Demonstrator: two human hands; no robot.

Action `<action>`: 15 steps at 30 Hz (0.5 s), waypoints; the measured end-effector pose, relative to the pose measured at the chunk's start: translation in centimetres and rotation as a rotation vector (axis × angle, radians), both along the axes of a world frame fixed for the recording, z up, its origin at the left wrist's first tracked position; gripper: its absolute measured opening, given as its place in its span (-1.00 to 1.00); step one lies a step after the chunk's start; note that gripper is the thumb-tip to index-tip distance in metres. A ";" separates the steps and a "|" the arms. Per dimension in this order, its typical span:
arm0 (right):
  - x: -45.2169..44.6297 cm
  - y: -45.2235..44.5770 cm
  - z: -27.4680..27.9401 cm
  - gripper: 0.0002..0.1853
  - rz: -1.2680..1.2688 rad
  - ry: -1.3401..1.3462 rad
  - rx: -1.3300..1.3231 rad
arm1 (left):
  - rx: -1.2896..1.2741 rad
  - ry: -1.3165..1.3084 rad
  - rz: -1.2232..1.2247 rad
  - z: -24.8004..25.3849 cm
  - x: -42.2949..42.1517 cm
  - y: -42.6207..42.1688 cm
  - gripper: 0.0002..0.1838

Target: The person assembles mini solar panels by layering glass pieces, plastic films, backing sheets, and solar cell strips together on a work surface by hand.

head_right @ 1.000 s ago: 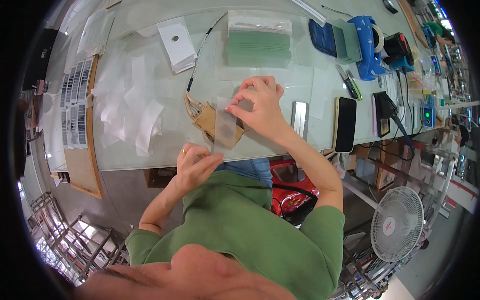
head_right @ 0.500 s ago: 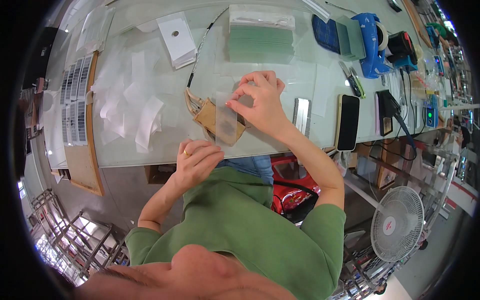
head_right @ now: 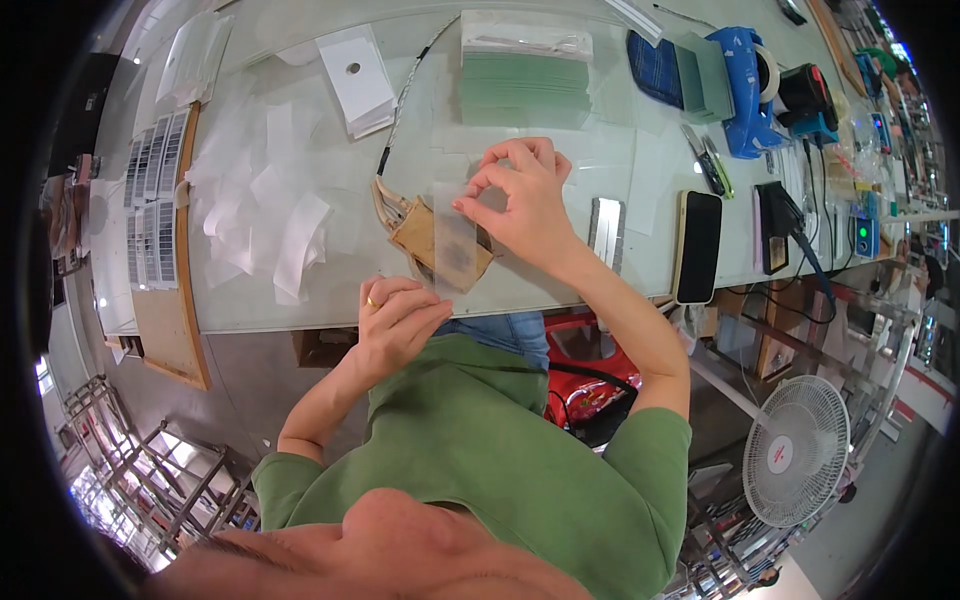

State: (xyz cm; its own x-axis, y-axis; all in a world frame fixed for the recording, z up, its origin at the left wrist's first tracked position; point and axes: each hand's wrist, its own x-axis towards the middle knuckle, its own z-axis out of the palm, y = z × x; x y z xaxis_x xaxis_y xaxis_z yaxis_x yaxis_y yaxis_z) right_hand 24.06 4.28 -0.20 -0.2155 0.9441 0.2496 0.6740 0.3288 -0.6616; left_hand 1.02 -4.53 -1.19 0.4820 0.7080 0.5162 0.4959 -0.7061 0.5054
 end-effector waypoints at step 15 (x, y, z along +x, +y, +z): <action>-0.3 0.1 0.0 -0.79 0.003 -0.022 0.035 | 0.008 -0.010 0.009 0.0 -0.1 0.1 -0.73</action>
State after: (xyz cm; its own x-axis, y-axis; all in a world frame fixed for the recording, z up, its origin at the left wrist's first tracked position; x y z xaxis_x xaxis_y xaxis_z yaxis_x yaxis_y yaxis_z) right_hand 23.76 4.35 -0.20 -0.2241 0.9341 0.2780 0.6872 0.3537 -0.6345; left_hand 0.97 -4.42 -1.22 0.4703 0.7079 0.5270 0.4973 -0.7059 0.5044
